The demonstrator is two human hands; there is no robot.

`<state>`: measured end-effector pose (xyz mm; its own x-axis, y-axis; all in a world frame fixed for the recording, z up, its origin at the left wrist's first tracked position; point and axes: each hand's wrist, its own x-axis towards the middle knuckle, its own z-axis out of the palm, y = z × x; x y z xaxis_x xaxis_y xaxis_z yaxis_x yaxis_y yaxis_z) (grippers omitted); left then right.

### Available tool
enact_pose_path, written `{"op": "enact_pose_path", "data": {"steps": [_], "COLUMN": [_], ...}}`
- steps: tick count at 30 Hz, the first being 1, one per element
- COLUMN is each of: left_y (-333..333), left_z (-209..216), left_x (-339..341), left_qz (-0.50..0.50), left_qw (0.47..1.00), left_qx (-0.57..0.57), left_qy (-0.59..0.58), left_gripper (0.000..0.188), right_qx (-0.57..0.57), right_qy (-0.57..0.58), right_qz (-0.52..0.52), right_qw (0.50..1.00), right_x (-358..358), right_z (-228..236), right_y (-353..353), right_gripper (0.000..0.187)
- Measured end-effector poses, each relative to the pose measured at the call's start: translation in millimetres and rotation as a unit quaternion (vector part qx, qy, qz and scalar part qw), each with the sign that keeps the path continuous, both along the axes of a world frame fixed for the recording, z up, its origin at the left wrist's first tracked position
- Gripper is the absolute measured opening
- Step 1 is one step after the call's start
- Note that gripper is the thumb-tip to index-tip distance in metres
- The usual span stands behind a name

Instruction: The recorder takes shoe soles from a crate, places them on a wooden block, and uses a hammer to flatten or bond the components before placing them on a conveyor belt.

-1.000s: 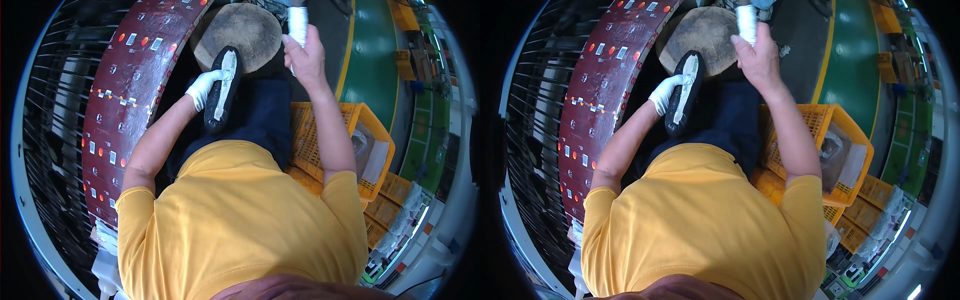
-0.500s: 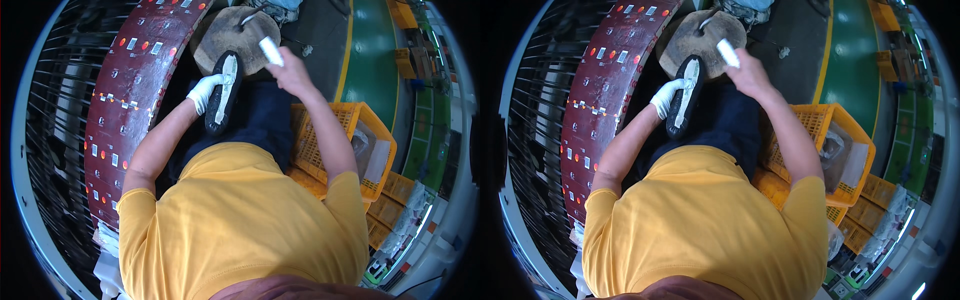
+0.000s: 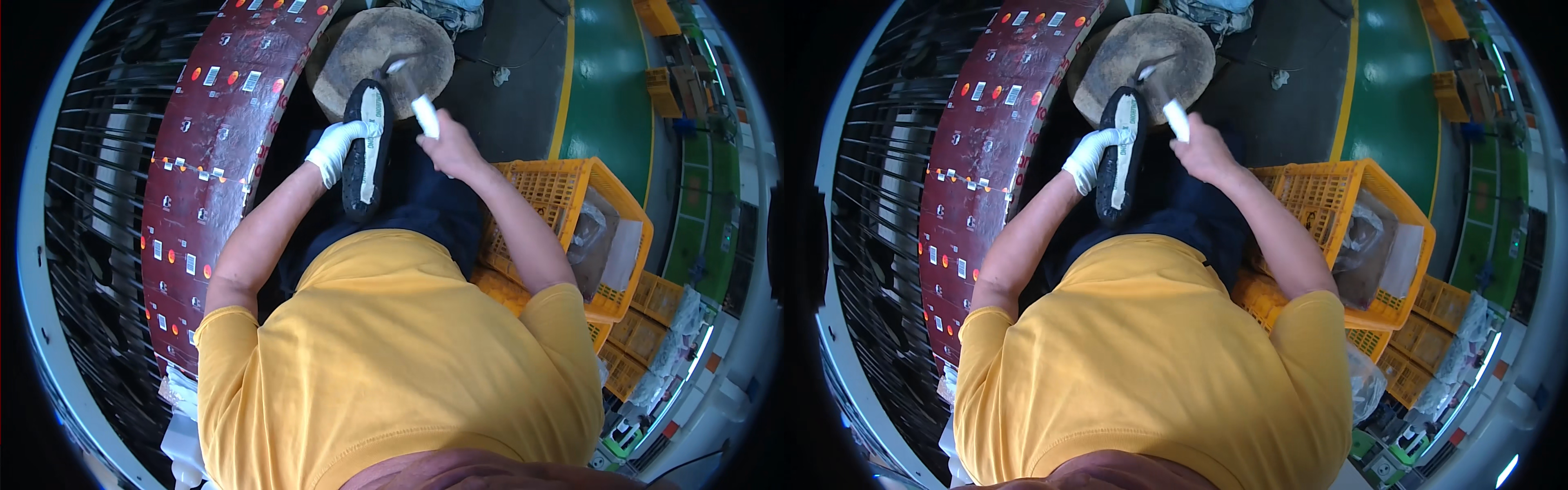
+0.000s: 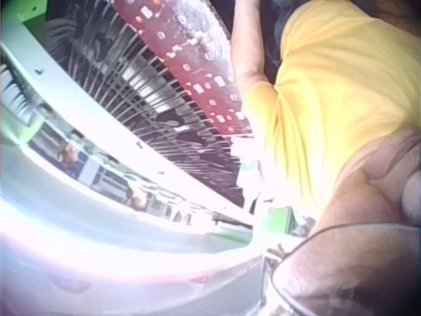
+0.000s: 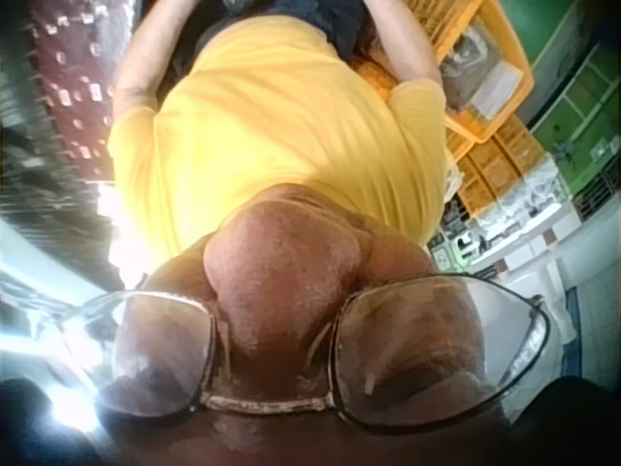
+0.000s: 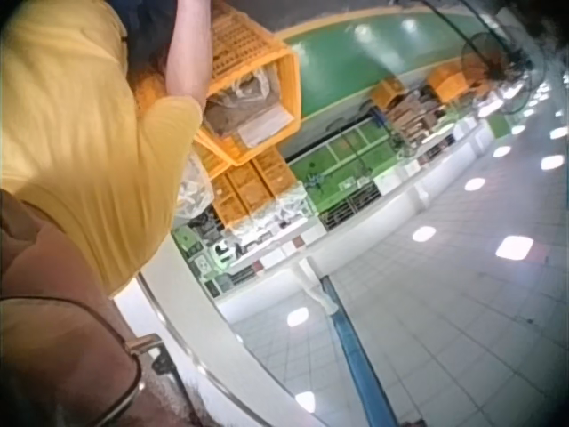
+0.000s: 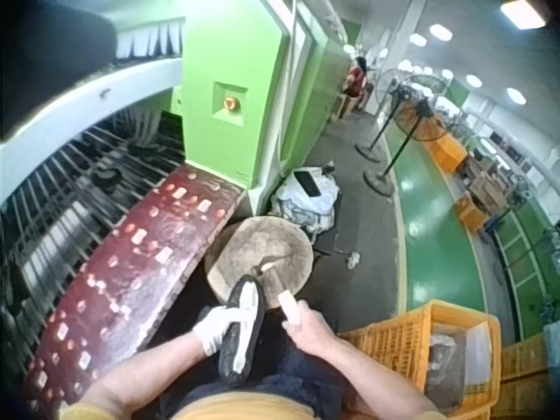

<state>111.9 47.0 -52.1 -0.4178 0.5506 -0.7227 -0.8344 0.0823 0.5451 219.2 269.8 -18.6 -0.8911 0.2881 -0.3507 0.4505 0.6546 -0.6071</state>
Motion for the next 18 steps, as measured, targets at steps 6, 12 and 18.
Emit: {"op": "enact_pose_path", "data": {"steps": [6,12,18], "left_y": [-7,-12,-12], "left_z": [-18,-15,-13], "left_x": [-11,-15,-19], "left_qz": [-0.022,-0.04,-0.046], "left_qw": [0.999,0.999,0.998], "left_qx": [0.025,0.007,0.018], "left_qy": [-0.018,0.014,-0.04], "left_gripper": [0.039,0.044,0.047], "right_qx": [-0.059,-0.12,-0.141], "right_qy": [0.288,0.216,-0.015], "right_qz": [-0.074,-0.032,0.01], "right_qw": [0.953,0.968,0.99], "right_x": [-17,-53,-42], "right_z": [6,93,46], "right_y": [-1,18,21], "right_gripper": [0.035,0.026,0.032]}}
